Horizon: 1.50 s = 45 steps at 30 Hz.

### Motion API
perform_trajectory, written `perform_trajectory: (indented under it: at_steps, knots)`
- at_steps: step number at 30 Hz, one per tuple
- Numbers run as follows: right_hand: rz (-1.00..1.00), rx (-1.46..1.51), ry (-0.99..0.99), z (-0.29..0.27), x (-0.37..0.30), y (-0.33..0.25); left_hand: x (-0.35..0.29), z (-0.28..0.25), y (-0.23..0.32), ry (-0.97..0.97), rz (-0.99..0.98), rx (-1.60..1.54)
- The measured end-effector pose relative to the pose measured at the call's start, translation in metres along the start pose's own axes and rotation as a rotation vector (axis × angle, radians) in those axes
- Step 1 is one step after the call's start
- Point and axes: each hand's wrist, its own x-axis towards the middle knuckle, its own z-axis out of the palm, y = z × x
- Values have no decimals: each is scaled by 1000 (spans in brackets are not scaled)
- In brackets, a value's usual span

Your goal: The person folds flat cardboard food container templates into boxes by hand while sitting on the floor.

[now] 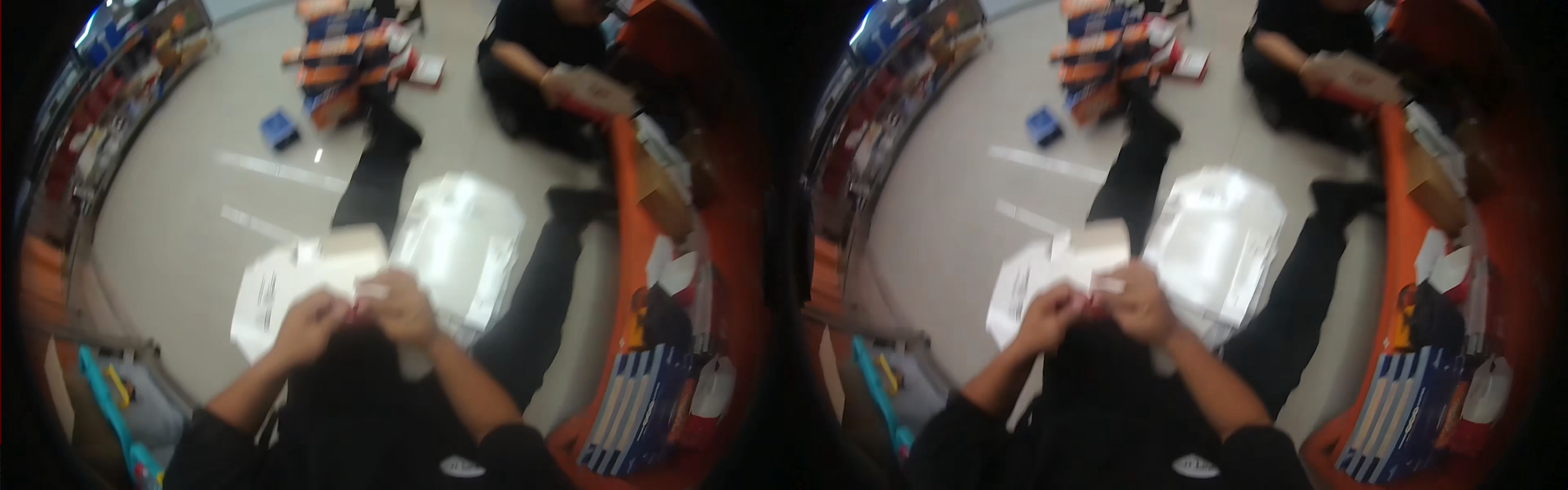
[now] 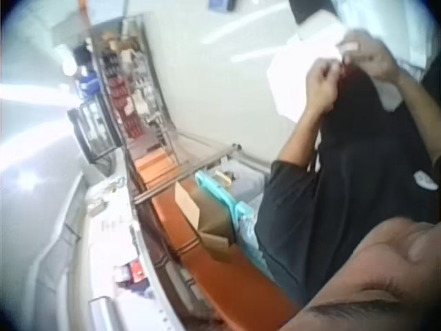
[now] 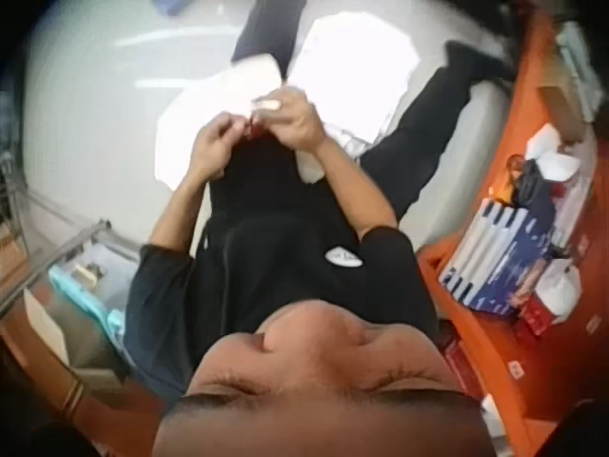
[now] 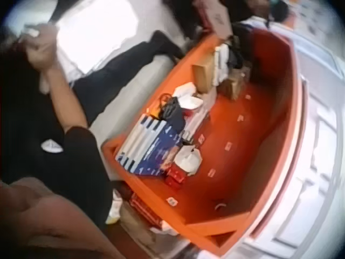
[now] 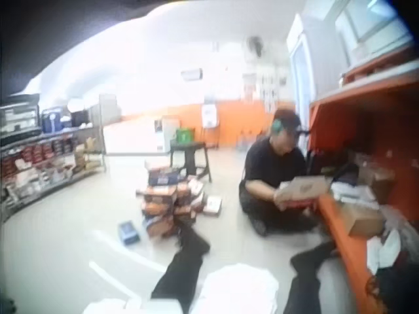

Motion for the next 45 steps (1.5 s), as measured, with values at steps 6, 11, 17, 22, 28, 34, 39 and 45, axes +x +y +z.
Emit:
perform_trajectory:
  at_steps: [6, 11, 17, 22, 28, 34, 39, 45]
  knots:
    - [49, 113, -91, -2, 22, -18, -2, 4, -2, -74, -116, -440]
    - [390, 123, -109, -25, 8, -13, -16, -27, 42, -120, -328, -147]
    - [352, 76, -24, -35, 14, -14, -28, -51, 45, -75, 199, 555]
    - [270, -6, -108, -23, 15, -18, -25, -31, 49, 131, 247, 589]
    - [118, -17, -145, -5, 19, -30, -21, -20, 48, 238, 198, 692]
    - [88, -105, -109, 15, -1, -34, -18, -11, 35, 159, 344, 830]
    - [53, -94, -70, 14, 3, -37, -20, -4, 35, 225, 439, 796]
    - [264, -158, 48, -16, 27, -66, -7, 10, 60, 264, 563, 641]
